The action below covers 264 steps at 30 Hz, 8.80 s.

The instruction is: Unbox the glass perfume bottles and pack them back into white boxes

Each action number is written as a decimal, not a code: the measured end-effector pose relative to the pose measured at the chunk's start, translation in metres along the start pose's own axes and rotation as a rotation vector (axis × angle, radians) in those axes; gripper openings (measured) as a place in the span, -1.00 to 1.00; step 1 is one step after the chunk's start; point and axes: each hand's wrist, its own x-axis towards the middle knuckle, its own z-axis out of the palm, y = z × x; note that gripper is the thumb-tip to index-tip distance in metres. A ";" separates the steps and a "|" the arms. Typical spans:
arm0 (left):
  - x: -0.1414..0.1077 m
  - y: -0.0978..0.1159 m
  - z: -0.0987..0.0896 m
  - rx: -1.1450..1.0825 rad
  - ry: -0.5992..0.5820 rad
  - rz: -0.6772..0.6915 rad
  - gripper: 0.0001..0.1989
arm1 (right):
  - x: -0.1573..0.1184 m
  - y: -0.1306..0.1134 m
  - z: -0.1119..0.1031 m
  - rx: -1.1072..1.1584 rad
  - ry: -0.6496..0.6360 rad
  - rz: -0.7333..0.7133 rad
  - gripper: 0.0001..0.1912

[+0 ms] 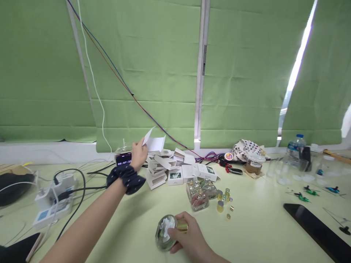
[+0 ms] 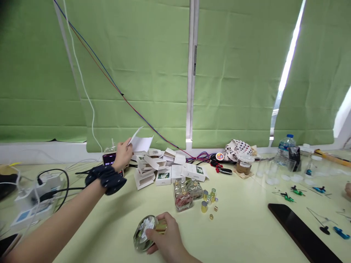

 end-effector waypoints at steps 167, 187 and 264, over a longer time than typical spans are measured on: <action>-0.245 -0.009 0.046 -0.422 -0.731 0.001 -0.44 | -0.020 -0.039 -0.106 -1.445 0.229 -0.572 -0.80; -0.154 -0.060 0.077 0.529 -0.454 0.635 -0.52 | -0.027 -0.017 -0.042 -1.439 -0.273 -1.013 -0.61; -0.156 -0.003 0.059 0.268 -0.909 0.381 -0.67 | 0.020 -0.109 -0.106 -1.222 -0.109 -0.636 -0.70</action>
